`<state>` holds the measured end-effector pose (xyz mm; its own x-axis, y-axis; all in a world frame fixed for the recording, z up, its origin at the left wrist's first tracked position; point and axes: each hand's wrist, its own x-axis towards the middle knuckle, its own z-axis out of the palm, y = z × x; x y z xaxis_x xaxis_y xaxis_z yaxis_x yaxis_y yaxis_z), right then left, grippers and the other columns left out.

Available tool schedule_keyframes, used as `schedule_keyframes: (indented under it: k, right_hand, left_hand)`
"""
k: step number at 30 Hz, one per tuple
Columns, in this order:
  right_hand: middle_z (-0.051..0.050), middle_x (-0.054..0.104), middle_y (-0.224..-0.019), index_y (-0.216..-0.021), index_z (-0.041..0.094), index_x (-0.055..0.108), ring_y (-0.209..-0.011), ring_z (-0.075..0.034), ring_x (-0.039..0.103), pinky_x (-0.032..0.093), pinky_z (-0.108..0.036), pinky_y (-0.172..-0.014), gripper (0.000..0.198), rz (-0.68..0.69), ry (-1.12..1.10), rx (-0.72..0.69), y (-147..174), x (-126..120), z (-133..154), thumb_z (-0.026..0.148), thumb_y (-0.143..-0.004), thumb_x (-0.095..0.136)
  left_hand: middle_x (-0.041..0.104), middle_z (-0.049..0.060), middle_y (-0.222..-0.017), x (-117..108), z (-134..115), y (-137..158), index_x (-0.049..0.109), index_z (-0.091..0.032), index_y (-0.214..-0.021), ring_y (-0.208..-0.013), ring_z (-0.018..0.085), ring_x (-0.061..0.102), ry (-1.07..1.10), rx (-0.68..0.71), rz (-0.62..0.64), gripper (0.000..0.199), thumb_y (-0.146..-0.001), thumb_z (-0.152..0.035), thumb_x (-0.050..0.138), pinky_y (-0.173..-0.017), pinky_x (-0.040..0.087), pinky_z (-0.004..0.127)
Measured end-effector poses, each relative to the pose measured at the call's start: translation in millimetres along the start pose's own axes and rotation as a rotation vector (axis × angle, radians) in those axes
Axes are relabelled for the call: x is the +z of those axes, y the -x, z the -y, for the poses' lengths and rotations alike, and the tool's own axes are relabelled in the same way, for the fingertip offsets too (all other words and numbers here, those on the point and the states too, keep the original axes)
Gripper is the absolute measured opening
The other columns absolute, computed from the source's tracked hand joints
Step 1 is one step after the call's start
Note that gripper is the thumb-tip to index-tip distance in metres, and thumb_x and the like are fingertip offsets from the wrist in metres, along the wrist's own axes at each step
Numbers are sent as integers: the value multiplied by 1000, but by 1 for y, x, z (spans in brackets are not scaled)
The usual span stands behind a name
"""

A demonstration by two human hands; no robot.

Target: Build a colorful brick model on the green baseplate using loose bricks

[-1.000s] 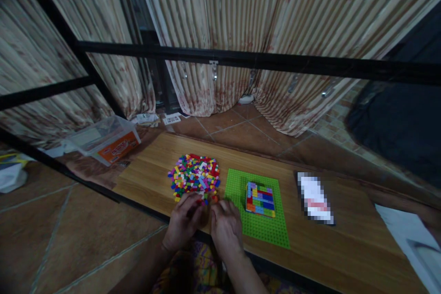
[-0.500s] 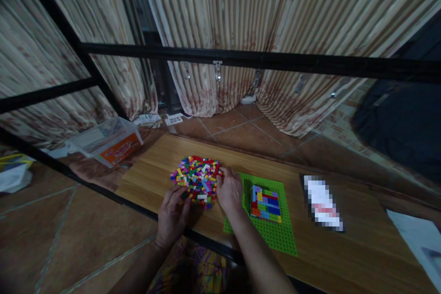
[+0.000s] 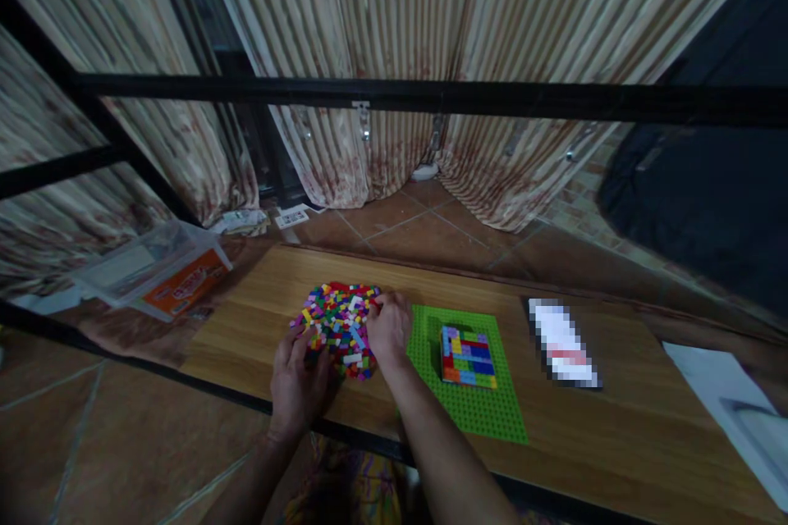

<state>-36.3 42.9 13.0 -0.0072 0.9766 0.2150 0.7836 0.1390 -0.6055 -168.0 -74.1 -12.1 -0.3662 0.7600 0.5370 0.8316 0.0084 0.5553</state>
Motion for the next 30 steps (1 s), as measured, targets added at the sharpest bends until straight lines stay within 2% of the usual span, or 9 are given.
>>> schedule_keyframes:
  k: [3,6,8,11,14,18,22,27,30]
  right_hand:
    - [-7,69,-93,-92,20,67,-91,-22,62,44,-32,-83,20,-5,-73,3,6,-11,3,26,-89,48]
    - [-4,72,-90,-97,23,65,-81,-18,66,48,-28,-74,21,37,-286,-5,18,-33,2,33,-91,46]
    - [-4,73,-91,-97,23,65,-82,-18,68,49,-28,-75,21,52,-415,-26,29,-52,-6,36,-90,49]
    - [-7,73,-98,-100,22,65,-90,-20,68,50,-31,-81,24,18,-481,-41,42,-82,-33,38,-88,53]
    - [-8,72,-104,-105,21,66,-93,-21,67,51,-33,-82,27,-30,-430,16,44,-112,-73,36,-88,51]
    - [-6,72,-98,-97,22,69,-85,-21,66,50,-35,-78,24,-83,-176,52,30,-141,-121,34,-86,51]
    - [-5,71,-93,-90,22,69,-86,-21,65,48,-35,-79,20,0,-28,-36,14,-150,-141,29,-86,51]
    - [-4,70,-94,-89,23,70,-88,-20,63,47,-34,-82,20,106,30,-192,6,-144,-141,23,-87,50]
    - [-4,69,-93,-88,23,70,-88,-19,63,47,-31,-82,21,133,10,-221,8,-141,-139,21,-87,50]
  left_hand:
    - [53,13,-122,1,3,0,55,-19,-118,-116,30,53,-16,15,-13,34,-87,-30,56,-94,49,46]
    - [55,13,-119,1,5,-1,56,-19,-117,-115,30,54,-19,25,-12,31,-87,-30,55,-94,48,46]
    - [56,12,-118,1,5,-1,56,-20,-116,-114,29,54,-17,32,-12,31,-87,-30,56,-95,48,45]
    - [56,12,-118,1,5,-2,57,-20,-114,-112,28,55,-21,41,-14,28,-87,-29,55,-94,49,43]
    - [58,12,-116,1,4,-3,58,-19,-110,-111,27,56,-40,54,-3,25,-87,-28,55,-93,49,42]
    - [59,13,-112,2,4,-5,58,-18,-107,-108,28,57,-54,95,-11,24,-87,-29,53,-91,50,43]
    - [59,12,-112,3,5,-5,58,-19,-108,-107,28,57,-56,109,3,24,-87,-30,53,-90,50,42]
    - [59,11,-111,4,9,-5,59,-18,-107,-105,28,58,-99,138,-7,25,-87,-32,52,-89,51,41]
    - [60,12,-110,5,11,-4,59,-16,-107,-104,28,59,-120,161,-8,25,-88,-32,52,-88,51,41]
